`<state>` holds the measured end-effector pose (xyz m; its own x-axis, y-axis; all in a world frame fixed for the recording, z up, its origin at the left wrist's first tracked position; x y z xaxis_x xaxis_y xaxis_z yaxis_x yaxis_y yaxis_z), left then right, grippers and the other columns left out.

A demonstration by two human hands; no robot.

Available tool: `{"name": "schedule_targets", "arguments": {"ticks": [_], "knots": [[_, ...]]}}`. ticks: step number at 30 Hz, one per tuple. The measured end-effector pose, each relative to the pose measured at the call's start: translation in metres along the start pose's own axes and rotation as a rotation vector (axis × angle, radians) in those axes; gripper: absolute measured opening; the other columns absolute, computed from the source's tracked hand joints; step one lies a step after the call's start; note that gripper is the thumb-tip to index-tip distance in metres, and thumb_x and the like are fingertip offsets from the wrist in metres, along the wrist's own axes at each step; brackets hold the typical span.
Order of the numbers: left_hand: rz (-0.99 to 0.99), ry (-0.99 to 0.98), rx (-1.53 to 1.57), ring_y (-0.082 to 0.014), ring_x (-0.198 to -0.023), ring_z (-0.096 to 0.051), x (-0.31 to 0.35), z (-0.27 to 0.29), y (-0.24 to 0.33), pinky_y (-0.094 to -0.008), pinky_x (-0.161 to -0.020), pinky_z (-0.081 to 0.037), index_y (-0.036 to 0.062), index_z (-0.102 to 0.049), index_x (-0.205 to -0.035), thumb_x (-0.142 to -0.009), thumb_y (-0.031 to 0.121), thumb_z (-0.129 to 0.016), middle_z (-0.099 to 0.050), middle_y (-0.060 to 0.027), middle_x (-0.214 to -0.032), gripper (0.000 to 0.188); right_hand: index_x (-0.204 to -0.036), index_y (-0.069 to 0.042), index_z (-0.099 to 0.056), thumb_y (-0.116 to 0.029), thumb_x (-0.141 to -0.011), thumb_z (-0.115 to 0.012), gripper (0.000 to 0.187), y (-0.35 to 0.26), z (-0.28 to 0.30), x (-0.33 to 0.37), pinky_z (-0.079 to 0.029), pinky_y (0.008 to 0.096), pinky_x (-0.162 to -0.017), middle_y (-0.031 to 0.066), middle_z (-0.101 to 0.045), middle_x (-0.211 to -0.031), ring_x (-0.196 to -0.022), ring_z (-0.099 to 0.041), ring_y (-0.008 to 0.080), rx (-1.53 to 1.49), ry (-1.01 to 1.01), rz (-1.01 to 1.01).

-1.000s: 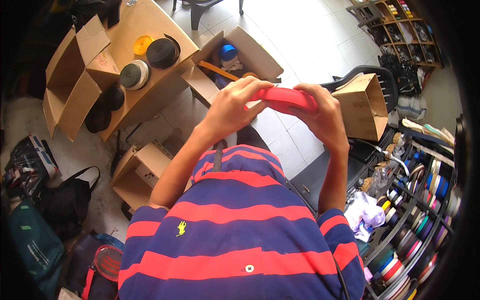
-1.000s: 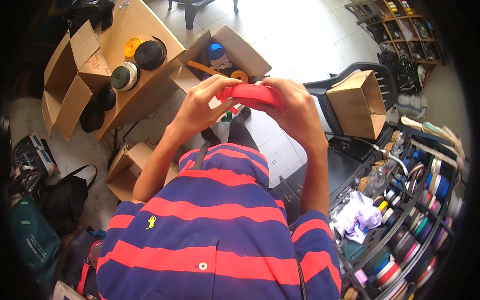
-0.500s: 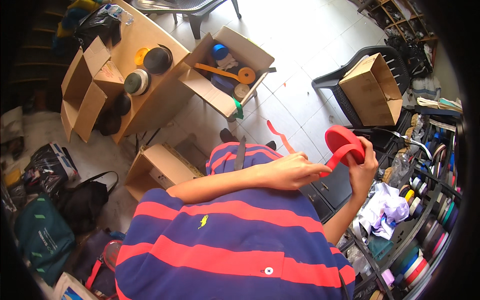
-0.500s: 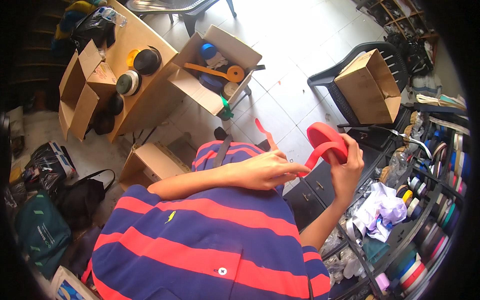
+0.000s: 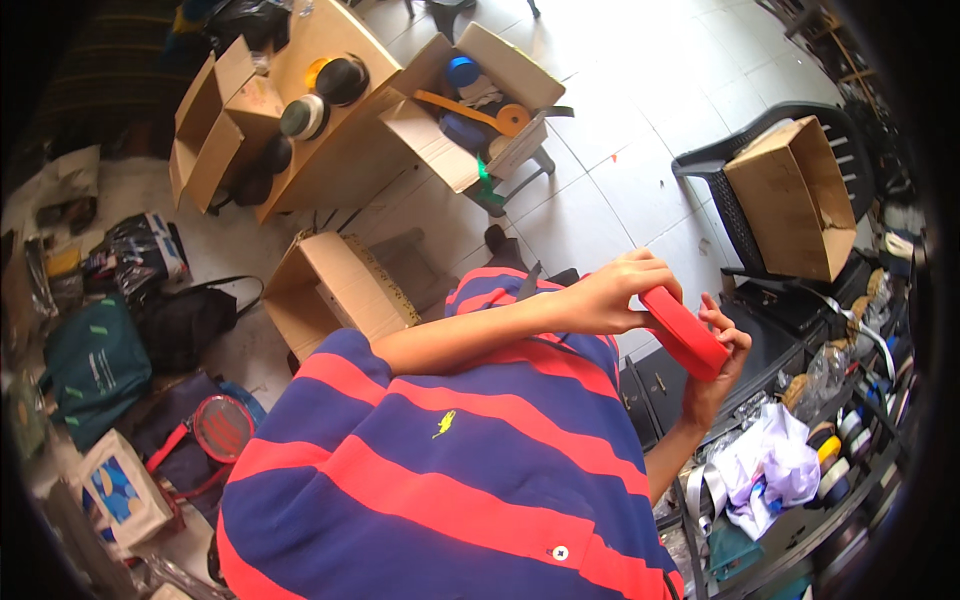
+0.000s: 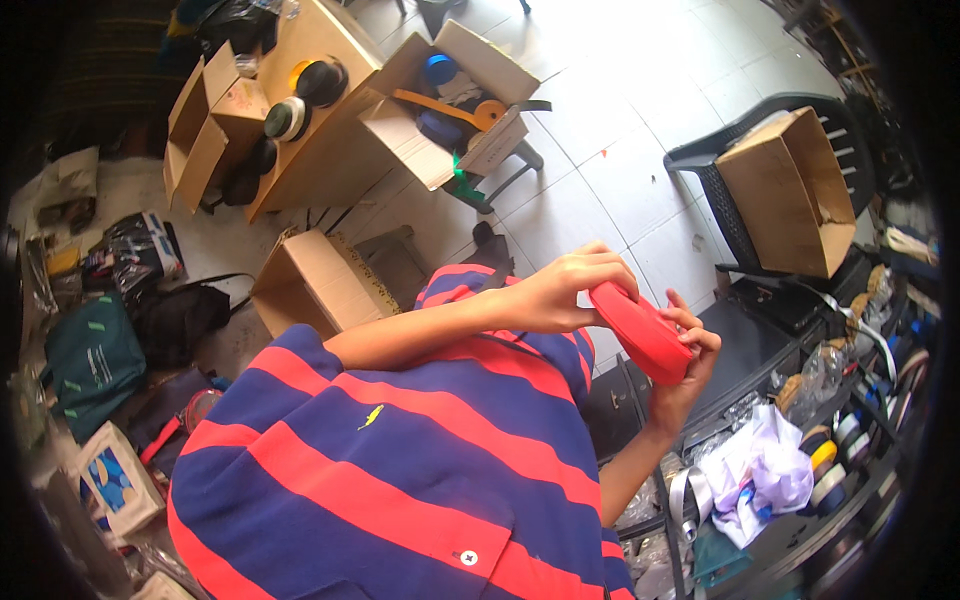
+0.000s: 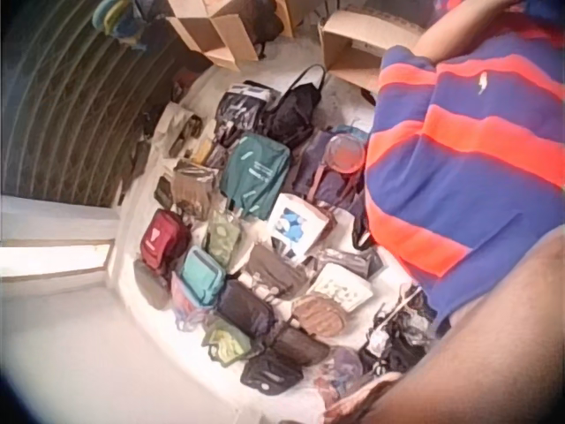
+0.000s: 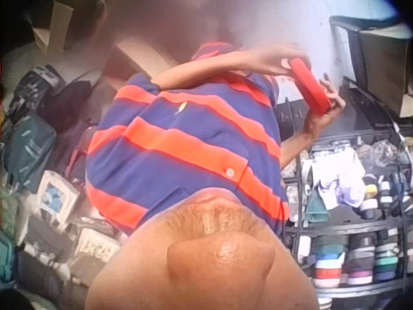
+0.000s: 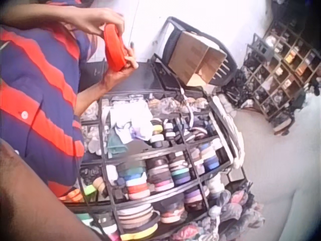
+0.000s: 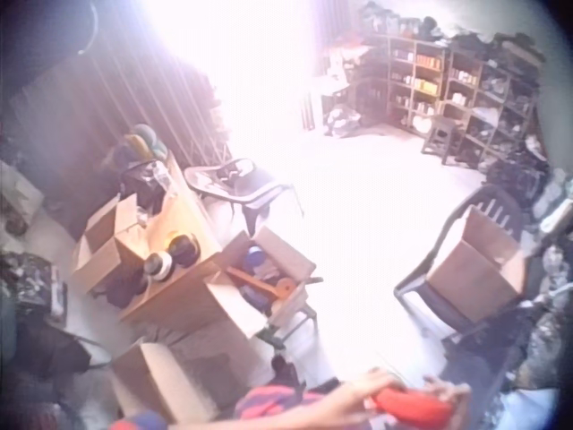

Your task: The person moves rolls of fabric tape and other circular textile materials between a desk, storage boxes on the floor, and a multi-tiered shelving unit to organize the workspace.

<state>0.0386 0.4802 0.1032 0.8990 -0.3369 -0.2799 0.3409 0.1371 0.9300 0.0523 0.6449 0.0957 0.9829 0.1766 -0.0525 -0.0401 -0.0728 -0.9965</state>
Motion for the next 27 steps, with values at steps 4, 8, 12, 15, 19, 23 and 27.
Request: {"name": "schedule_targets", "arguments": {"ticks": [4, 8, 12, 15, 19, 23, 27], "knots": [[0.006, -0.041, -0.140, -0.0241, -0.097, -0.053, -0.002, 0.009, -0.003, -0.0393, -0.087, -0.039, 0.0099, -0.061, -0.096, -0.069, 0.014, -0.078, -0.060, -0.0012, -0.092, 0.032, -0.128, -0.007, -0.040, 0.003, -0.071, -0.063, 0.063, 0.003, -0.013, -0.010, -0.016, 0.0468, -0.116, 0.0198, -0.041, -0.140, -0.140, -0.028, 0.0341, 0.162, -0.262, -0.193], [0.014, -0.134, -0.304, -0.0213, -0.093, -0.053, 0.000, 0.021, -0.020, -0.0377, -0.084, -0.037, 0.0113, -0.062, -0.092, -0.069, 0.019, -0.078, -0.059, -0.0003, -0.089, 0.029, -0.142, -0.004, -0.030, 0.003, -0.060, -0.065, 0.089, 0.020, -0.043, -0.015, -0.012, 0.0412, -0.118, 0.0178, -0.033, -0.147, -0.142, -0.024, 0.0292, 0.273, -0.514, -0.382], [0.055, -0.104, -0.311, -0.0213, -0.092, -0.054, 0.007, 0.042, -0.046, -0.0388, -0.083, -0.037, 0.0104, -0.061, -0.088, -0.068, 0.016, -0.076, -0.059, -0.0005, -0.086, 0.026, -0.131, -0.003, -0.046, -0.006, -0.063, -0.076, 0.074, 0.050, -0.078, -0.035, -0.034, 0.0397, -0.106, 0.0178, -0.051, -0.131, -0.126, -0.046, 0.0323, 0.651, -0.560, -0.373], [0.112, -0.123, -0.266, -0.0221, -0.090, -0.053, 0.014, 0.057, -0.074, -0.0400, -0.083, -0.037, 0.0096, -0.060, -0.087, -0.071, 0.016, -0.075, -0.057, -0.0015, -0.084, 0.023, -0.115, -0.001, -0.054, -0.005, -0.071, -0.073, 0.048, 0.061, -0.114, -0.062, -0.046, 0.0390, -0.086, 0.0180, -0.062, -0.106, -0.099, -0.060, 0.0337, 0.763, -0.545, -0.380], [0.206, -0.063, -0.106, -0.0246, -0.091, -0.054, 0.029, 0.079, -0.120, -0.0394, -0.076, -0.040, 0.0081, -0.058, -0.095, -0.076, 0.016, -0.070, -0.056, -0.0060, -0.091, 0.024, -0.108, -0.001, -0.056, -0.001, -0.072, -0.065, 0.037, 0.080, -0.149, -0.086, -0.046, 0.0418, -0.081, 0.0174, -0.060, -0.097, -0.092, -0.058, 0.0373, 0.944, -0.585, -0.384], [0.323, -0.133, -0.152, -0.0264, -0.090, -0.055, 0.054, 0.090, -0.171, -0.0404, -0.074, -0.042, 0.0065, -0.057, -0.101, -0.078, 0.016, -0.068, -0.053, -0.0095, -0.096, 0.027, -0.104, -0.003, -0.057, -0.004, -0.069, -0.066, 0.036, 0.106, -0.183, -0.106, -0.043, 0.0437, -0.082, 0.0138, -0.060, -0.097, -0.095, -0.057, 0.0354, 1.183, -0.681, -0.373], [0.443, -0.120, -0.114, -0.0304, -0.093, -0.057, 0.075, 0.109, -0.204, -0.0427, -0.078, -0.046, 0.0070, -0.053, -0.115, -0.077, 0.016, -0.070, -0.054, -0.0132, -0.100, 0.042, -0.101, -0.005, -0.058, -0.012, -0.071, -0.067, 0.032, 0.130, -0.219, -0.121, -0.041, 0.0418, -0.080, 0.0118, -0.059, -0.095, -0.094, -0.056, 0.0317, 1.333, -0.742, -0.435]]}}
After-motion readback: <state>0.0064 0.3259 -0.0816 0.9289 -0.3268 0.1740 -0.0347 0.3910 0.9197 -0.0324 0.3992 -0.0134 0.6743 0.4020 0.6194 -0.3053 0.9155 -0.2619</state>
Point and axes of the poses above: each hand's wrist, its own x-axis away from the middle knuckle, its own z-axis out of the back of the hand, y = z × x, the point moved 10 cm from there along -x, towards the middle knuckle
